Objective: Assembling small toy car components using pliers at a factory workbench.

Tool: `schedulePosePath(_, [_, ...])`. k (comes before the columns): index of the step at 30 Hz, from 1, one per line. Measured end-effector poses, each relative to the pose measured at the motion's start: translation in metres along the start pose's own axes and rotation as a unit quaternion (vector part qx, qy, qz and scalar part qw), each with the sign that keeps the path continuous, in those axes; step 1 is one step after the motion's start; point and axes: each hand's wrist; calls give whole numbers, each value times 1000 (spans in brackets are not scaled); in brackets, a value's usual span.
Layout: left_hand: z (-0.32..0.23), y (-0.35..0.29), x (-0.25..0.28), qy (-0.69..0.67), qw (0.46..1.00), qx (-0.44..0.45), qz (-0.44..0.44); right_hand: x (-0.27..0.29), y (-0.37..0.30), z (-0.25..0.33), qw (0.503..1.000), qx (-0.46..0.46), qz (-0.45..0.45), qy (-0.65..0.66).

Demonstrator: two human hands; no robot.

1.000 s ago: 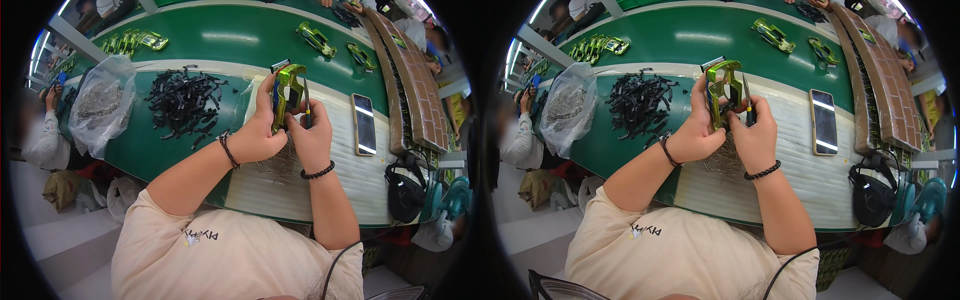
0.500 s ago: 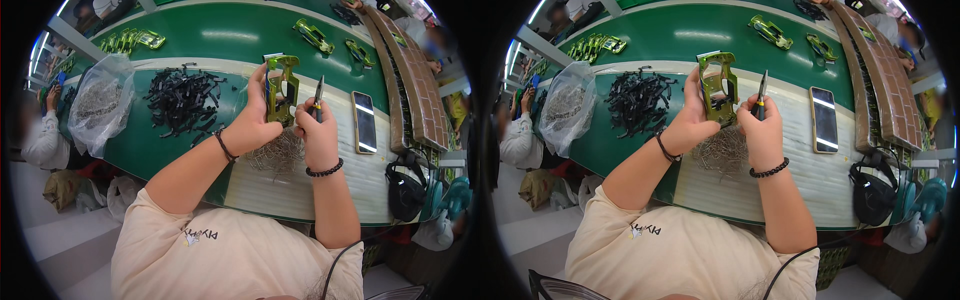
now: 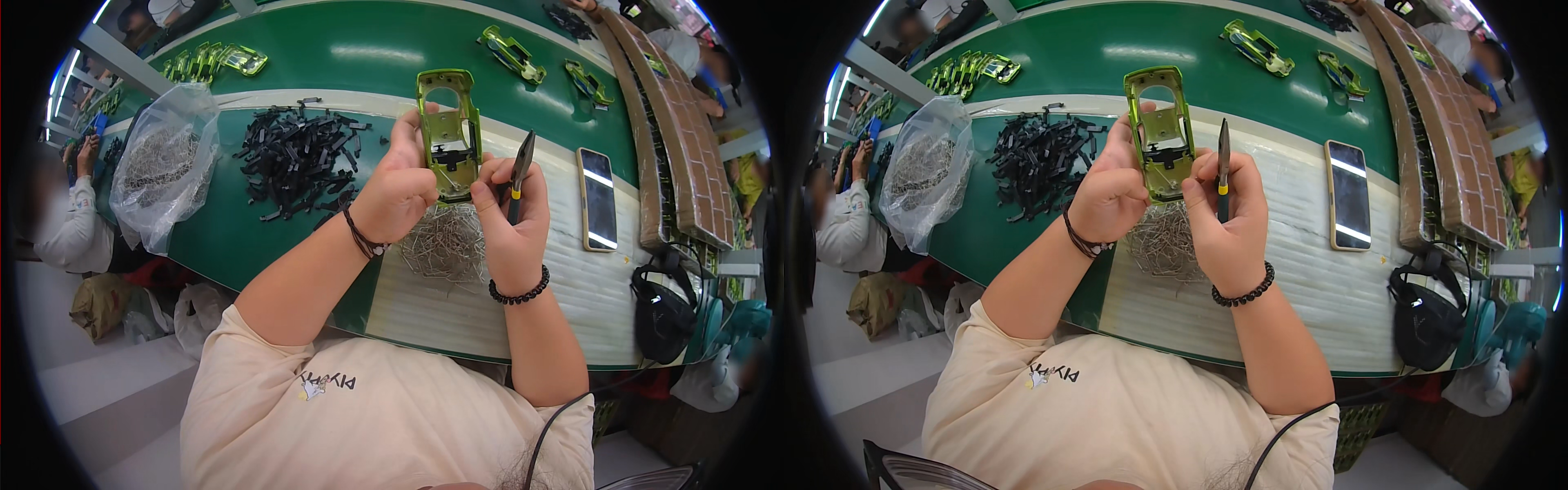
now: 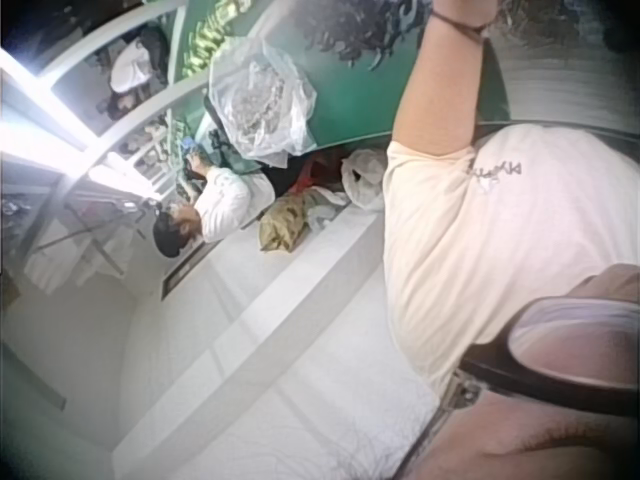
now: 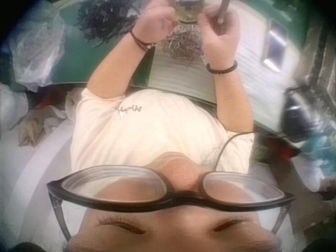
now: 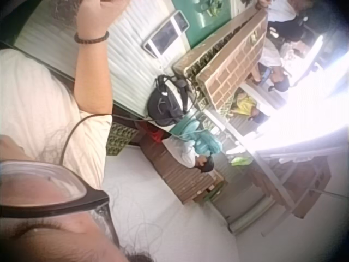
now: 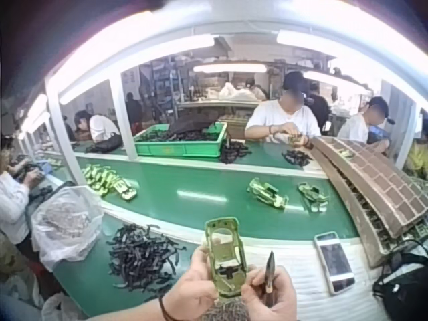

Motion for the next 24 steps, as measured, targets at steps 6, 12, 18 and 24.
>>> schedulePosePath(6, [-2, 1, 0, -5, 1000, 3, 5, 0, 0, 1, 1000, 17, 5, -9])
schedulePosePath(12, [-4, 0, -2, -16, 1000, 6, 12, 2, 0, 0, 1000, 15, 18, -7])
schedulePosePath(18, [-3, -1, -4, 4, 1000, -1, -3, 4, -1, 0, 999, -11, 31, -24])
schedulePosePath(24, [4, 2, 4, 102, 994, -27, -18, 6, 0, 0, 992, -24, 50, -114])
Point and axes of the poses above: each hand's wrist, its own y-axis towards the middle knuckle, its own x-axis out of the back of the hand, z = x × y, and after that the axes turned 4 degrees about -y, right-handed
